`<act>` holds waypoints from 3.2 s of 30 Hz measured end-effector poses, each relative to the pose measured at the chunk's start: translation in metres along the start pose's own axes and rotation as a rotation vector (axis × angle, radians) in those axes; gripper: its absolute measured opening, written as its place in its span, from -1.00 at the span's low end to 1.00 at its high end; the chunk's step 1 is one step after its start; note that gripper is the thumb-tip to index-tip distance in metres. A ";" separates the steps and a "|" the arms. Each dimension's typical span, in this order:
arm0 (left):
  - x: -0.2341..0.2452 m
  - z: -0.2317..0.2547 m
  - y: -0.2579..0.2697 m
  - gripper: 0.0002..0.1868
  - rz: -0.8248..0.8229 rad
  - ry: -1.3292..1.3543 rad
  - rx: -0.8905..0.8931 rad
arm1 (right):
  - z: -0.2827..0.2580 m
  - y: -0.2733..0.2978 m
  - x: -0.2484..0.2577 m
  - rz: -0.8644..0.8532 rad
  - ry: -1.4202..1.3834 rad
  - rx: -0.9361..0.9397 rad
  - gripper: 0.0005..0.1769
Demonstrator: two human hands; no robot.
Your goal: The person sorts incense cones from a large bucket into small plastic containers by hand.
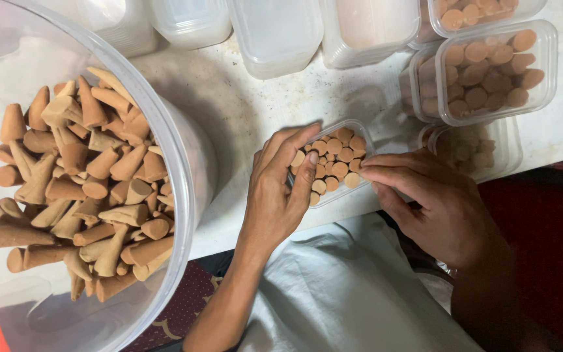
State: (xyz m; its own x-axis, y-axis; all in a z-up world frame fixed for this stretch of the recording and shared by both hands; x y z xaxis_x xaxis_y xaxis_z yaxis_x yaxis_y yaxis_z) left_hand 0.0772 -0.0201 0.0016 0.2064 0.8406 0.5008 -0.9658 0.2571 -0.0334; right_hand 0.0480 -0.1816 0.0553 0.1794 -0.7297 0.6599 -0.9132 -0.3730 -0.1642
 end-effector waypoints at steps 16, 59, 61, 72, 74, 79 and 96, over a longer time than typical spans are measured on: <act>0.014 -0.001 0.000 -0.62 0.079 0.135 0.011 | 0.012 0.003 0.001 0.036 0.071 -0.153 -0.83; 0.013 0.002 0.005 -0.61 0.062 0.122 -0.011 | 0.008 0.005 0.001 0.057 0.131 -0.157 -0.80; 0.015 0.003 0.005 -0.60 0.062 0.120 -0.001 | 0.012 0.005 -0.001 0.043 0.131 -0.192 -0.77; 0.018 0.007 0.006 -0.63 0.066 0.126 -0.020 | 0.027 0.008 -0.005 -0.016 0.131 -0.348 -0.74; 0.018 0.005 0.007 -0.61 0.063 0.122 -0.007 | 0.033 0.012 -0.007 -0.017 0.173 -0.365 -0.70; 0.015 0.005 0.006 -0.63 0.039 0.133 -0.020 | 0.029 0.012 -0.006 0.032 0.140 -0.312 -0.74; -0.052 0.105 0.019 -0.64 -0.270 0.154 -0.182 | 0.042 0.085 0.089 0.749 0.287 -0.265 -0.90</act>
State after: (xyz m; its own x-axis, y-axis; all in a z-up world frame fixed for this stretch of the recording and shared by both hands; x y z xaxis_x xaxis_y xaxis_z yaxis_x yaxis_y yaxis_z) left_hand 0.0316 -0.1086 0.0657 0.4850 0.7893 0.3766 -0.8324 0.5486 -0.0778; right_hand 0.0017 -0.3019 0.0695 -0.5753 -0.5432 0.6115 -0.8156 0.3246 -0.4789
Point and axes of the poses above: each hand's wrist, its own y-axis away from the middle knuckle, its own x-axis out of the back of the hand, z = x × y, the point moved 8 cm from there along -y, towards the middle knuckle, and after that the axes turned 8 degrees about -y, right-handed, at the moved point
